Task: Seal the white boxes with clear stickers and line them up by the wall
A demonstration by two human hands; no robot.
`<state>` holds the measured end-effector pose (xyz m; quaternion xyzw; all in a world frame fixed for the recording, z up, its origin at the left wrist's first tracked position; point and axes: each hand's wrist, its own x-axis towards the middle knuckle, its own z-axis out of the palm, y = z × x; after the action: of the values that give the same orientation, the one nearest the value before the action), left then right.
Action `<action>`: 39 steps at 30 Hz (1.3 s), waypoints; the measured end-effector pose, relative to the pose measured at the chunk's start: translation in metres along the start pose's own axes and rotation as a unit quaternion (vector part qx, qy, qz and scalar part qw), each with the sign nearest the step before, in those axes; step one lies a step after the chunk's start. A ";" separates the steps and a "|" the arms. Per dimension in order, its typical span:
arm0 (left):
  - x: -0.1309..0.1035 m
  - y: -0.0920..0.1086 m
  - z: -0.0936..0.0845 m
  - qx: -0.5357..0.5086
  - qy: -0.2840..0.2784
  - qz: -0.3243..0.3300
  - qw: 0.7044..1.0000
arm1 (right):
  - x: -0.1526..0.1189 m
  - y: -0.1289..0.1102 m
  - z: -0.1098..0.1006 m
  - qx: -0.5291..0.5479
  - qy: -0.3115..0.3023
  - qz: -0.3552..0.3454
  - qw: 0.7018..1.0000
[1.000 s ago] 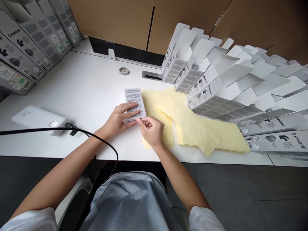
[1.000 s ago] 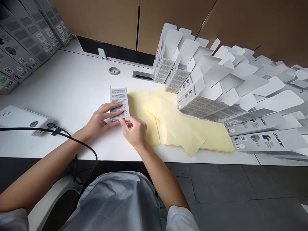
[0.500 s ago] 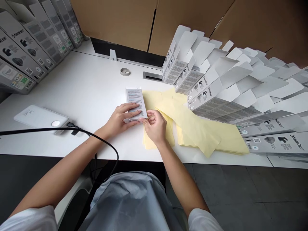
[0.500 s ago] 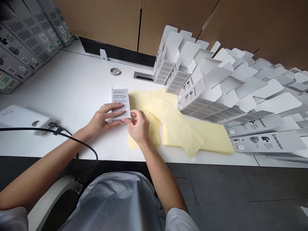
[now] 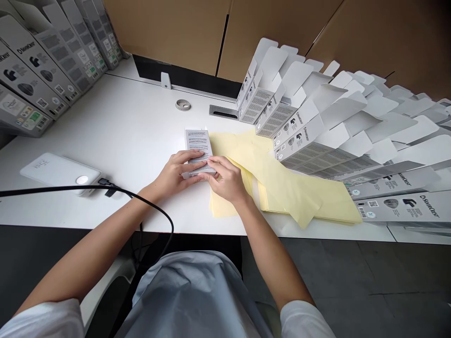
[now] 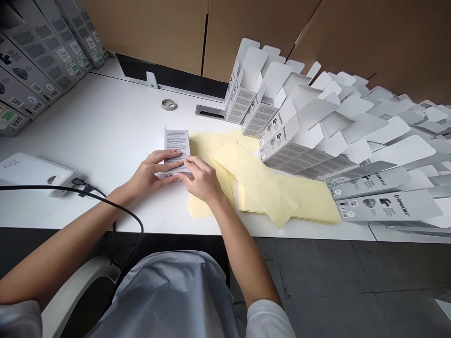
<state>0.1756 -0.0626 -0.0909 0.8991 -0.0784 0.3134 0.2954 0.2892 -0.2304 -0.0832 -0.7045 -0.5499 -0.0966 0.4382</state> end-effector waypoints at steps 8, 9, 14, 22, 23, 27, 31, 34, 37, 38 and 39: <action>0.002 0.002 0.000 -0.003 0.008 0.021 1.000 | 0.000 0.004 -0.011 0.074 -0.017 -0.006 0.997; 0.002 0.002 -0.001 -0.003 0.008 0.019 1.000 | -0.001 0.004 -0.011 0.090 -0.016 0.008 0.996; 0.002 0.004 -0.001 -0.009 0.011 0.008 1.000 | 0.000 -0.003 -0.007 0.168 -0.001 0.099 0.981; 0.001 0.002 0.000 -0.023 0.013 -0.016 1.000 | -0.001 -0.010 0.015 0.266 0.036 0.270 0.925; 0.001 0.002 0.000 -0.023 0.013 -0.017 1.000 | -0.001 -0.011 0.017 0.255 0.042 0.281 0.924; 0.002 0.001 0.000 -0.017 0.007 -0.025 1.000 | 0.000 -0.018 0.025 0.193 0.073 0.283 0.937; 0.002 0.002 -0.001 -0.022 0.000 -0.047 0.999 | 0.001 -0.026 0.030 0.129 0.103 0.231 0.959; 0.002 0.002 -0.001 -0.025 0.000 -0.054 0.998 | 0.001 -0.031 0.032 0.101 0.108 0.210 0.967; 0.001 0.002 0.000 -0.020 0.002 -0.048 0.999 | 0.000 -0.030 0.031 0.114 0.102 0.210 0.966; 0.001 0.001 0.000 -0.018 0.002 -0.047 0.999 | -0.001 -0.029 0.030 0.125 0.096 0.214 0.964; 0.001 0.001 0.000 -0.017 0.001 -0.046 0.999 | -0.002 -0.027 0.029 0.135 0.088 0.220 0.962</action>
<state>0.1761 -0.0634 -0.0893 0.8962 -0.0422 0.2991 0.3250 0.2557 -0.2103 -0.0879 -0.7311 -0.3480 0.0158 0.5866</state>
